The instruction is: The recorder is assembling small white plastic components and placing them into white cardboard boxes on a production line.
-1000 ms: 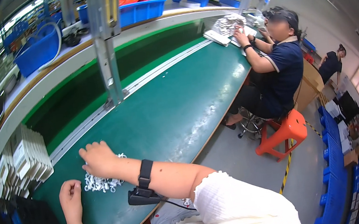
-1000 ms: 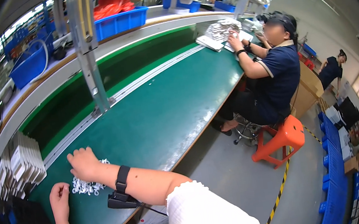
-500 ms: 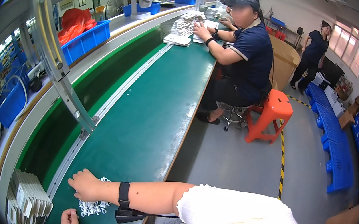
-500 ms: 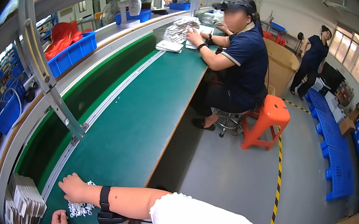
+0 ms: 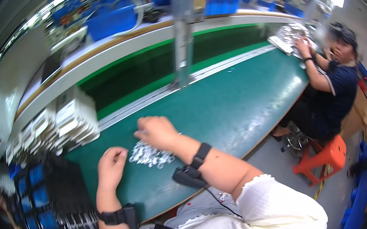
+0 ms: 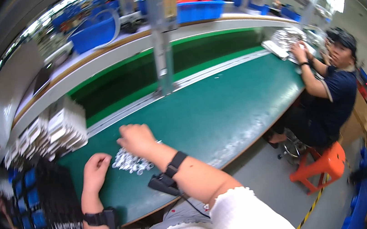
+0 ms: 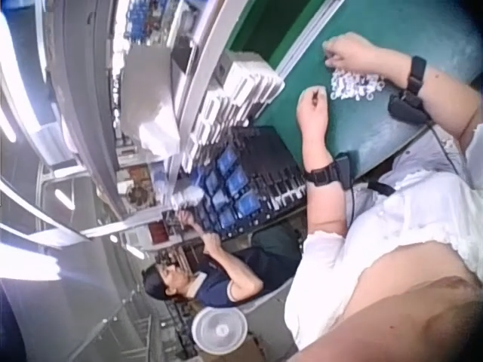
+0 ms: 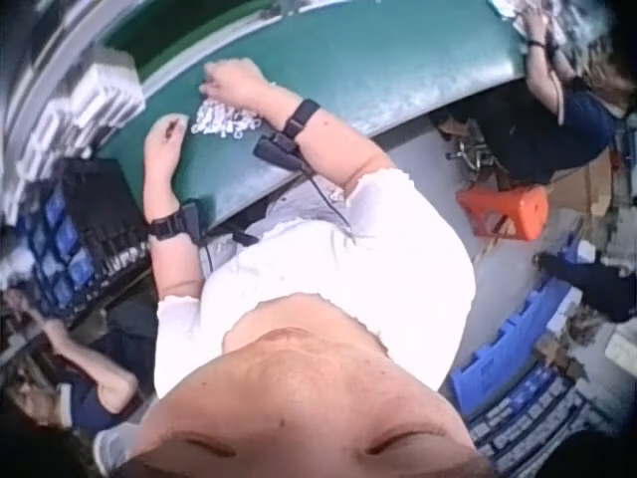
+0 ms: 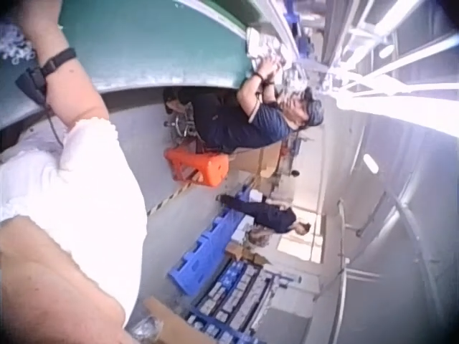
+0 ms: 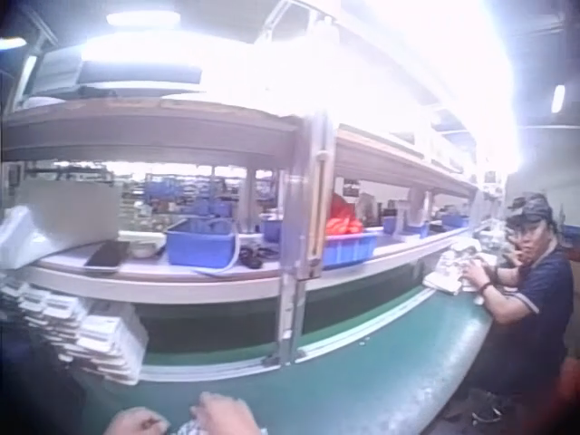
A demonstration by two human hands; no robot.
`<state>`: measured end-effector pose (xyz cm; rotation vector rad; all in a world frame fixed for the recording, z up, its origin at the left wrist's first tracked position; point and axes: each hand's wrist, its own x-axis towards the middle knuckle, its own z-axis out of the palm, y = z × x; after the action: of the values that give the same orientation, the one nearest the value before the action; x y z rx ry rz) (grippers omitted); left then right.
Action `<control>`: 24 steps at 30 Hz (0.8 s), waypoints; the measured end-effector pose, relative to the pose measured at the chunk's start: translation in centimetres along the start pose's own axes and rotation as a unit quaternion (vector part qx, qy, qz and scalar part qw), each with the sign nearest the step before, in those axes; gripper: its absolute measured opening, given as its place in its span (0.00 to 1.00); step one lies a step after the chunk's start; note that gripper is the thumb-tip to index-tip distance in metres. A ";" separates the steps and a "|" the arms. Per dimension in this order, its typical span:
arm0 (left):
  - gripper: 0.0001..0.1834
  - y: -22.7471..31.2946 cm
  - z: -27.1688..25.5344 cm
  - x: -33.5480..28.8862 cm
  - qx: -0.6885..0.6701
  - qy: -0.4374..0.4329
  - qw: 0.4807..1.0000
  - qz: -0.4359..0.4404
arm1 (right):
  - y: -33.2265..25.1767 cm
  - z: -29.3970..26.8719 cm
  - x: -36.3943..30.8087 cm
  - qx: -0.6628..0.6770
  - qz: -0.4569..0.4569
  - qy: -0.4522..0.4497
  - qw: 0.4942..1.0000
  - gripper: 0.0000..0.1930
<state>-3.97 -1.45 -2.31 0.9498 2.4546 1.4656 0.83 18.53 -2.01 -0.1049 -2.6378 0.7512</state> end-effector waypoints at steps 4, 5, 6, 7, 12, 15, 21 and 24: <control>0.06 0.2 0.0 -0.1 0.021 0.003 1.000 -0.016 | -0.4 -0.3 0.1 0.065 0.017 -0.012 0.998 0.11; 0.06 0.2 -0.2 -0.4 0.021 0.011 0.999 -0.022 | -0.7 -0.5 0.0 0.093 0.036 -0.007 0.995 0.10; 0.06 0.2 -0.3 -0.5 0.026 0.013 0.999 -0.020 | -0.9 -0.6 0.0 0.094 0.031 -0.013 0.995 0.10; 0.06 0.3 -0.4 -0.7 0.031 0.014 0.999 -0.018 | -1.0 -0.7 0.0 0.113 0.046 -0.006 0.992 0.10; 0.07 1.1 -0.3 -0.8 0.050 0.012 0.998 -0.039 | -0.5 -1.0 0.0 0.134 0.053 0.024 0.989 0.09; 0.07 1.4 -0.2 -0.6 0.049 0.005 0.998 -0.029 | -0.7 -1.4 0.0 0.144 0.043 0.036 0.988 0.08; 0.06 2.6 -0.7 -0.8 0.068 -0.037 0.996 -0.043 | -1.1 -1.8 0.0 0.183 0.031 0.088 0.979 0.08; 0.06 2.1 -0.5 -0.7 0.063 -0.046 0.996 -0.040 | -1.0 -1.8 -0.3 0.131 0.037 0.027 0.990 0.08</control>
<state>-2.64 -1.56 -0.44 0.9077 2.5111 1.2285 1.88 18.48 -0.17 -0.1483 -2.4693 1.0968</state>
